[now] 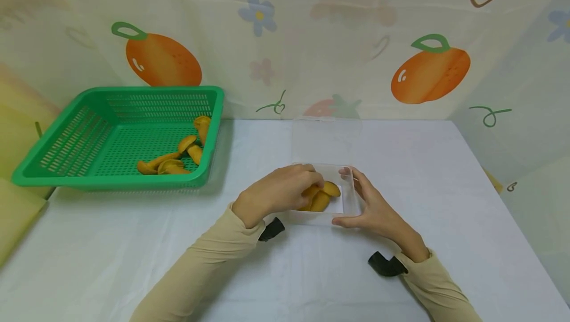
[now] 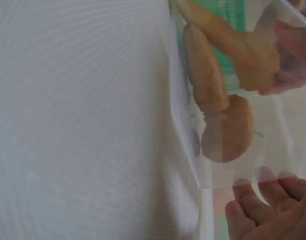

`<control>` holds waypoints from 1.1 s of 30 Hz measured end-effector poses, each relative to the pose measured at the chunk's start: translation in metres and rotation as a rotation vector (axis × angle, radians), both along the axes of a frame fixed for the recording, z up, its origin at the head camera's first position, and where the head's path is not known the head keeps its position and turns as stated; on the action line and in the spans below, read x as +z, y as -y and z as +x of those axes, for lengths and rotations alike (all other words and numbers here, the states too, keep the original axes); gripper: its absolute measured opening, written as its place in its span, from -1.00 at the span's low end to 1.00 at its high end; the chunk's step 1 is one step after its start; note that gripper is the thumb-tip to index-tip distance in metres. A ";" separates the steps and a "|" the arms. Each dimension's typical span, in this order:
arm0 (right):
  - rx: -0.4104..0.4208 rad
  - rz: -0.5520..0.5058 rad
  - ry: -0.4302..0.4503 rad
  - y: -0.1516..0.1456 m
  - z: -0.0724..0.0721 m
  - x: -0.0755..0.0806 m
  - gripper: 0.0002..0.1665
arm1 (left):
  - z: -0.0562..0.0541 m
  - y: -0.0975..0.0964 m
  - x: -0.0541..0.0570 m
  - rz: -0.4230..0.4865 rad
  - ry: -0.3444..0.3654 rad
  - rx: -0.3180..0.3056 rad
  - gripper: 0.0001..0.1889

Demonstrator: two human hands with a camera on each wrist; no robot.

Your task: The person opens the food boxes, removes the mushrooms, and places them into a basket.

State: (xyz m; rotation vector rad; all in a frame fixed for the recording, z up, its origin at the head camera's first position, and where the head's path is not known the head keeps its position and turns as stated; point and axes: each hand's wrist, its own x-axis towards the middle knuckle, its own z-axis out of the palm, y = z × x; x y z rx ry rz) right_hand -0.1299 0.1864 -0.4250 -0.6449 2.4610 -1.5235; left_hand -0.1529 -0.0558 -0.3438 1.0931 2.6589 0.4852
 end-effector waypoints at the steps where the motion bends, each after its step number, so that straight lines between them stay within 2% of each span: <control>1: -0.001 0.000 0.003 0.000 0.000 0.000 0.31 | 0.001 0.001 0.001 0.004 0.005 0.003 -0.65; 4: -0.003 0.005 0.005 0.000 0.000 0.000 0.31 | 0.002 0.006 0.005 0.029 0.007 0.010 -0.63; 12: -0.022 0.029 0.020 -0.001 0.002 0.000 0.35 | 0.004 0.016 0.014 0.123 -0.072 0.015 -0.65; 19: -0.015 0.019 -0.009 -0.001 0.001 -0.001 0.33 | 0.006 0.025 0.019 0.172 -0.042 0.042 -0.67; 26: -0.020 0.018 -0.015 0.001 0.000 -0.001 0.32 | 0.006 0.039 0.026 0.211 -0.056 0.076 -0.63; 33: -0.023 0.007 -0.020 0.001 -0.001 -0.002 0.30 | 0.005 0.050 0.024 0.218 -0.029 0.081 -0.70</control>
